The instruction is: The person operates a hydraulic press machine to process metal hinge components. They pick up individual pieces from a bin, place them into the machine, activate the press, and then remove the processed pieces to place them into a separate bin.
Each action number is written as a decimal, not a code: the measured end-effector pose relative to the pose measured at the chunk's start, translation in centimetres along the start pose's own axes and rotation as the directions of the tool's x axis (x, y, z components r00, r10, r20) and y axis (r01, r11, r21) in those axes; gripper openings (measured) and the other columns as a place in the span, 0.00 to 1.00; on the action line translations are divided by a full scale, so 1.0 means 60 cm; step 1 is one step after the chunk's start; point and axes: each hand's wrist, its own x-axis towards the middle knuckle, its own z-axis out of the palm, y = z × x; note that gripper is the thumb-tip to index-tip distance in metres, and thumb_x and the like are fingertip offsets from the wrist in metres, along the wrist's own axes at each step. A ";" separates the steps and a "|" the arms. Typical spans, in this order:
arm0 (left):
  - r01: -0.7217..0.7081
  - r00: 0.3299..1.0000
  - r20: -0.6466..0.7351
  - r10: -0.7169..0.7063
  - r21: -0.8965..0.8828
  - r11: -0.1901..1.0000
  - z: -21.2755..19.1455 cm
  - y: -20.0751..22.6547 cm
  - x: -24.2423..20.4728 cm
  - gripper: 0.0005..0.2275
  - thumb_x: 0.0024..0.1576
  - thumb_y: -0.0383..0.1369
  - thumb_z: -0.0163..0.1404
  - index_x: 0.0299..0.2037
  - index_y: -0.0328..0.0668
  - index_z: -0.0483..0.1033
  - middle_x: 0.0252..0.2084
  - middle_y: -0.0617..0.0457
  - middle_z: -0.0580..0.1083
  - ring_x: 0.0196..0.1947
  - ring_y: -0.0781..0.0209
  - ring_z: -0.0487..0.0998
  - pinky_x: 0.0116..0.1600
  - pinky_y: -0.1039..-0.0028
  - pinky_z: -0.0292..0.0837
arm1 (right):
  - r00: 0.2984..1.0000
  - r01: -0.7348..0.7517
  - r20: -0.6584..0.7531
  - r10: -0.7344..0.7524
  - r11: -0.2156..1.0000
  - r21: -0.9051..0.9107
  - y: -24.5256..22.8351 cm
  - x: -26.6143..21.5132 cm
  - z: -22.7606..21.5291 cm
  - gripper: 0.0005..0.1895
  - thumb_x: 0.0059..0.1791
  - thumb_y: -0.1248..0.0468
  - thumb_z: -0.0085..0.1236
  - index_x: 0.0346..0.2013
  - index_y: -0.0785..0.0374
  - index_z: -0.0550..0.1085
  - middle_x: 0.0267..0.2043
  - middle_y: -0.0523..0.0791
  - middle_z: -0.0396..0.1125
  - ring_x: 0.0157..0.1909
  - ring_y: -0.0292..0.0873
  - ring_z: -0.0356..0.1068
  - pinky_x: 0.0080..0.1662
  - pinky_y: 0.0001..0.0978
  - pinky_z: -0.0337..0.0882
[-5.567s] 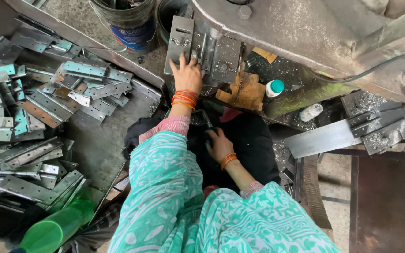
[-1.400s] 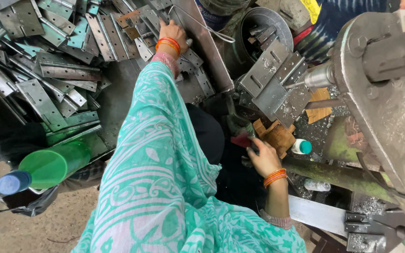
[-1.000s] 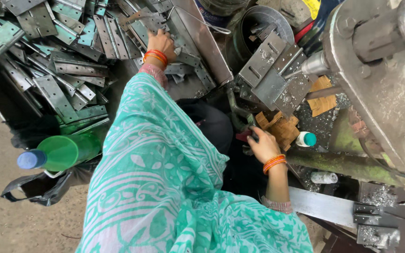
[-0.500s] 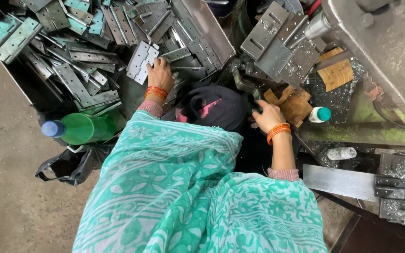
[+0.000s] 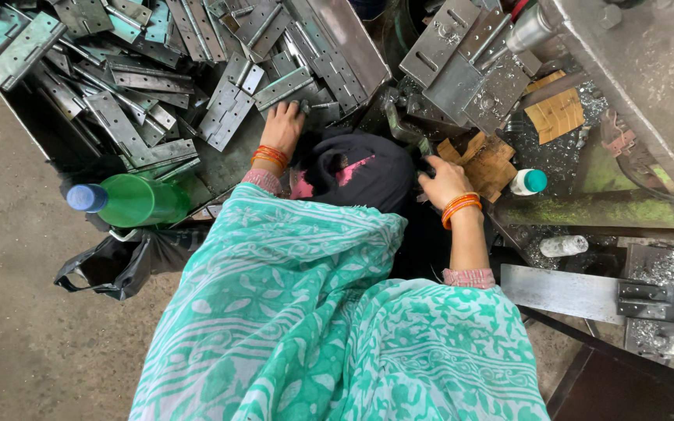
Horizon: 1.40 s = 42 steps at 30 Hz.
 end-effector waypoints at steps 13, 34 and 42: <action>0.331 0.928 0.041 -0.370 -0.546 0.770 0.056 -0.047 0.009 0.16 0.53 0.25 0.56 0.52 0.34 0.73 0.50 0.35 0.74 0.50 0.33 0.75 0.53 0.53 0.73 | 0.998 -0.050 0.045 0.050 0.999 -0.002 -0.014 -0.008 -0.007 0.30 0.49 0.56 0.56 0.65 0.58 0.68 0.63 0.57 0.65 0.64 0.60 0.65 0.63 0.49 0.65; 0.226 0.904 0.009 -0.428 -0.859 0.459 -0.220 0.031 0.242 0.22 0.50 0.22 0.58 0.58 0.39 0.77 0.36 0.50 0.83 0.35 0.63 0.83 0.44 0.72 0.77 | 1.000 -0.005 0.015 0.004 0.999 0.043 0.012 -0.002 0.007 0.26 0.48 0.51 0.57 0.61 0.53 0.72 0.59 0.56 0.69 0.60 0.62 0.69 0.59 0.52 0.69; 0.219 0.908 0.092 -0.408 -0.936 0.277 -0.079 0.216 0.381 0.20 0.46 0.24 0.59 0.52 0.37 0.79 0.42 0.51 0.83 0.42 0.65 0.82 0.48 0.74 0.76 | 1.000 -0.009 0.026 0.008 1.000 0.004 0.030 0.011 0.028 0.25 0.49 0.51 0.56 0.60 0.50 0.72 0.58 0.53 0.70 0.61 0.59 0.68 0.62 0.54 0.66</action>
